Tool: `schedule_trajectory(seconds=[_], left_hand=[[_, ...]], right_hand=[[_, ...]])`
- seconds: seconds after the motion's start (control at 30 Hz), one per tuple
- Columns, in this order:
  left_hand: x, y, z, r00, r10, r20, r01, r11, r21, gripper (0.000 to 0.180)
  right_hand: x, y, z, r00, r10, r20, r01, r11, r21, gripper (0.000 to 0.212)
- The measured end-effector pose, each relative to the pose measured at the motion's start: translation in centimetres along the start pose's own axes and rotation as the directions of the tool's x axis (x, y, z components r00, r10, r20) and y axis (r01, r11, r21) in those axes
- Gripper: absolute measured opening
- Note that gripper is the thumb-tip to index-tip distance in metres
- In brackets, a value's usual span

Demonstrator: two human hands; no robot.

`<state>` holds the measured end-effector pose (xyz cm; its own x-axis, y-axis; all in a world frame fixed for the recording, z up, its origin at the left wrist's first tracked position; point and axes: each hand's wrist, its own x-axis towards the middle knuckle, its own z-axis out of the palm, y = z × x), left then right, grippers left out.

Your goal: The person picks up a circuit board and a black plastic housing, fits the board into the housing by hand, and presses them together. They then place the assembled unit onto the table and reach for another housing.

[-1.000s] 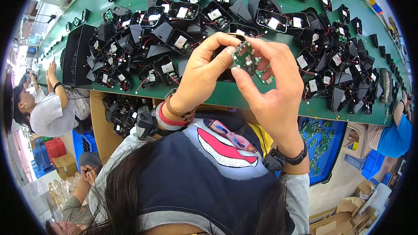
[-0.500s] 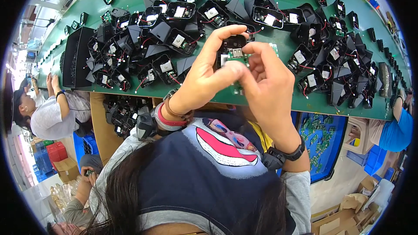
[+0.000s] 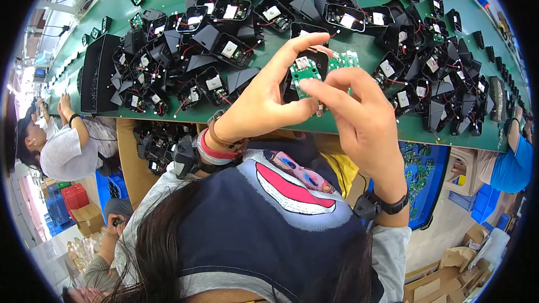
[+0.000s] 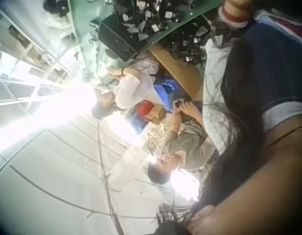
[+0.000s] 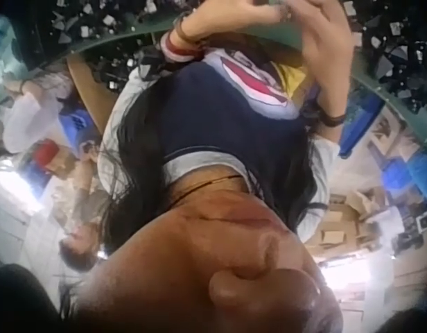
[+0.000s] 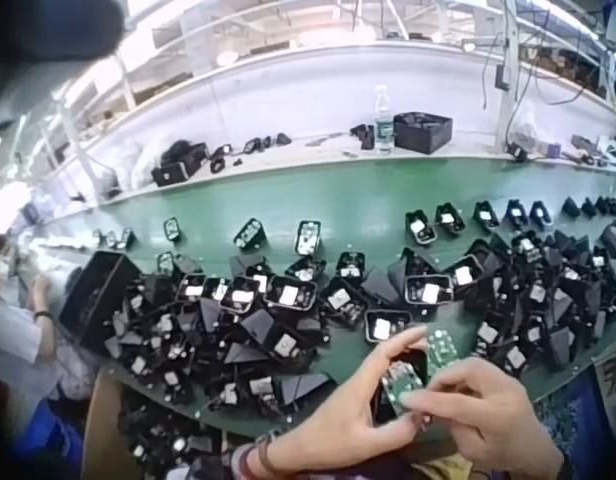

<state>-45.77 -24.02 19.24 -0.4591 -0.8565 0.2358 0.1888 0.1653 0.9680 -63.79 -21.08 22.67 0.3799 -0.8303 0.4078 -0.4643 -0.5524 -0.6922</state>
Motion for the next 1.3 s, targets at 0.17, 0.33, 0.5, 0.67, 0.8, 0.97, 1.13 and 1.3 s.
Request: schedule_trajectory(seconds=[0.17, 0.33, 0.5, 0.67, 0.8, 0.97, 1.13, 1.3], left_hand=[[-0.6, 1.0, 0.0, 0.978, -0.191, 0.084, 0.204, 0.959, -0.197, 0.075], [-0.8, 1.0, 0.0, 0.981, -0.188, 0.054, 0.195, 0.96, -0.201, 0.072], [-0.4, 0.7, 0.6, 0.986, -0.132, -0.099, 0.116, 0.982, -0.152, 0.066], [-0.3, 0.9, 1.4, 0.972, -0.185, -0.143, 0.143, 0.954, -0.265, 0.061], [-0.4, -0.1, 1.3, 0.986, -0.089, -0.141, 0.073, 0.99, -0.119, 0.058], [-0.3, 0.0, 1.0, 0.987, 0.026, -0.157, -0.022, 0.999, 0.028, 0.057], [-0.1, 0.2, 1.2, 0.975, 0.095, -0.2, -0.065, 0.986, 0.151, 0.056], [0.1, 0.5, 1.5, 0.96, 0.14, -0.241, -0.079, 0.966, 0.245, 0.057]], right_hand=[[0.6, 0.8, -0.6, 0.993, -0.037, 0.112, 0.038, 0.999, -0.01, 0.027], [0.8, 1.4, 0.1, 0.998, 0.062, 0.011, -0.063, 0.986, 0.156, 0.021], [0.6, 1.1, 2.3, 0.936, 0.242, -0.256, -0.118, 0.901, 0.418, 0.011], [0.7, 0.9, 1.9, 0.928, 0.22, -0.302, -0.148, 0.958, 0.245, 0.01], [0.5, 0.4, 1.6, 0.972, 0.004, -0.236, -0.041, 0.987, -0.152, 0.017], [0.5, 0.0, 1.4, 0.974, 0.01, -0.227, -0.049, 0.985, -0.166, 0.015], [0.7, -0.2, 1.2, 0.973, -0.009, -0.23, -0.057, 0.959, -0.277, 0.013], [0.7, -0.3, 0.8, 0.977, -0.075, -0.199, -0.012, 0.914, -0.405, 0.014]])
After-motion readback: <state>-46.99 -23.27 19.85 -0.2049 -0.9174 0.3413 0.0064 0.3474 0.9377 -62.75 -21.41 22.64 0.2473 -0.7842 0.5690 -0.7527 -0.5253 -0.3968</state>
